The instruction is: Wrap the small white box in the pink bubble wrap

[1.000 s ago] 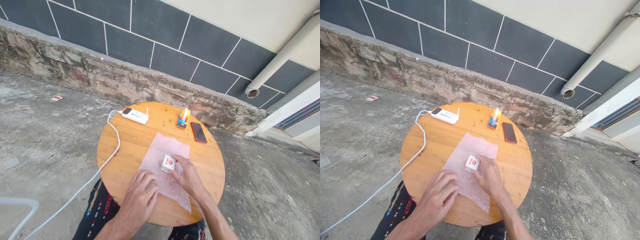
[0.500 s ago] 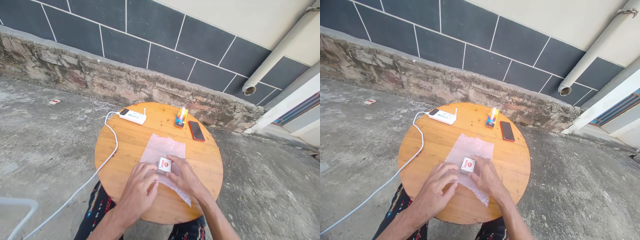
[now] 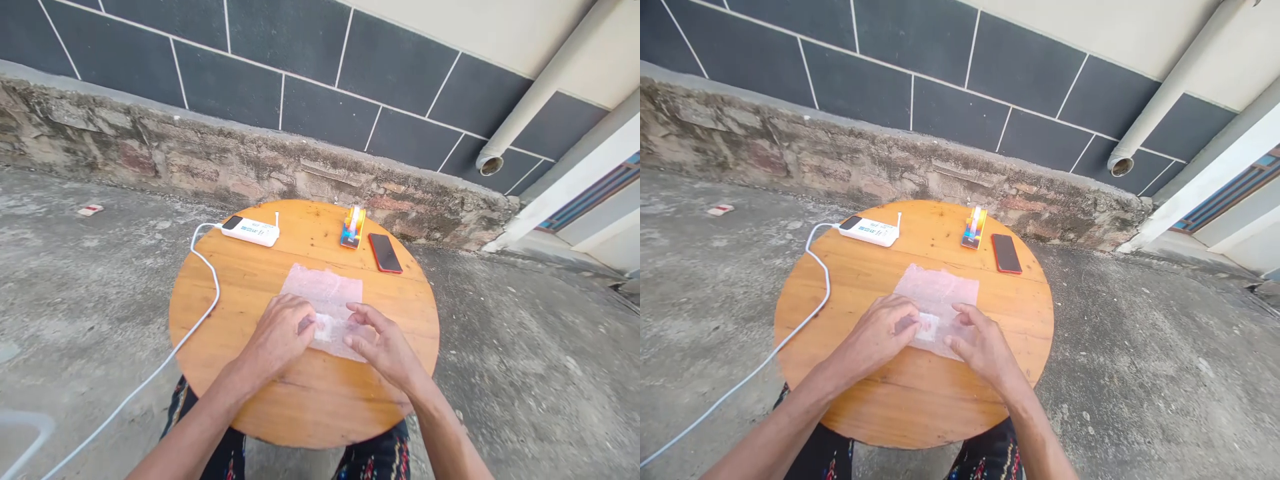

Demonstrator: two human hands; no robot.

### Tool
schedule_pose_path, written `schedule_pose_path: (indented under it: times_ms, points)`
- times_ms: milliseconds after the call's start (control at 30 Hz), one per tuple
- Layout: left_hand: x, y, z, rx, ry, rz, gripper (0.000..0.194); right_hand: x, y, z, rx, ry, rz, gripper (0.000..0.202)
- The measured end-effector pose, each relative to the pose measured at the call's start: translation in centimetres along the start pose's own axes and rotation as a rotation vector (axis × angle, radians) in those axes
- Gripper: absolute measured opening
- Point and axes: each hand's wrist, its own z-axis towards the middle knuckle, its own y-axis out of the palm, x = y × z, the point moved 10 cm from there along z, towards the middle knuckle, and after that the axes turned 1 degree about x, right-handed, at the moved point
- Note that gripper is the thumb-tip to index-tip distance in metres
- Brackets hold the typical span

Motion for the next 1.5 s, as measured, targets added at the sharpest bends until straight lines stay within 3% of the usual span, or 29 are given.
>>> schedule_pose_path:
  times_ms: [133, 267, 400, 567, 767, 833, 933, 1033, 1200, 1500]
  points:
    - [-0.4, 0.4, 0.3, -0.026, -0.033, -0.050, 0.011, 2.9, 0.4, 0.0, 0.084, 0.087, 0.101, 0.032]
    - [-0.8, 0.7, 0.3, -0.039, -0.048, -0.099, 0.013, 4.8, 1.3, -0.5, 0.092, 0.190, 0.242, 0.035]
    - [-1.1, 1.0, 0.4, -0.035, -0.058, -0.141, 0.012, 5.3, 1.7, -0.9, 0.092, 0.252, 0.335, 0.040]
    - [-0.7, 0.5, -0.4, 0.000, -0.010, -0.154, 0.012, 4.0, 0.5, -1.4, 0.058, 0.175, 0.335, 0.035]
    - [1.5, -0.8, -4.9, 0.064, 0.203, -0.061, 0.017, 1.9, -2.4, -1.0, 0.103, 0.054, 0.150, 0.027]
    - [1.8, -0.6, -6.3, 0.094, 0.238, -0.012, 0.019, 0.3, -1.4, -0.2, 0.061, -0.037, 0.041, 0.022]
    - [1.7, 0.1, -7.7, 0.120, 0.262, 0.005, 0.022, -2.4, 2.3, 0.8, -0.079, -0.221, -0.132, 0.043]
    - [1.4, 0.6, -8.2, 0.121, 0.249, -0.023, 0.024, -3.2, 5.1, 1.2, -0.152, -0.260, -0.282, 0.056]
    - [1.3, 0.3, -8.4, 0.137, 0.231, -0.064, 0.024, -2.8, 5.0, 1.4, -0.066, -0.259, -0.349, 0.054]
    - [1.4, -0.6, -7.7, 0.168, 0.201, -0.095, 0.021, -1.8, 4.7, 1.3, -0.074, -0.221, -0.294, 0.054]
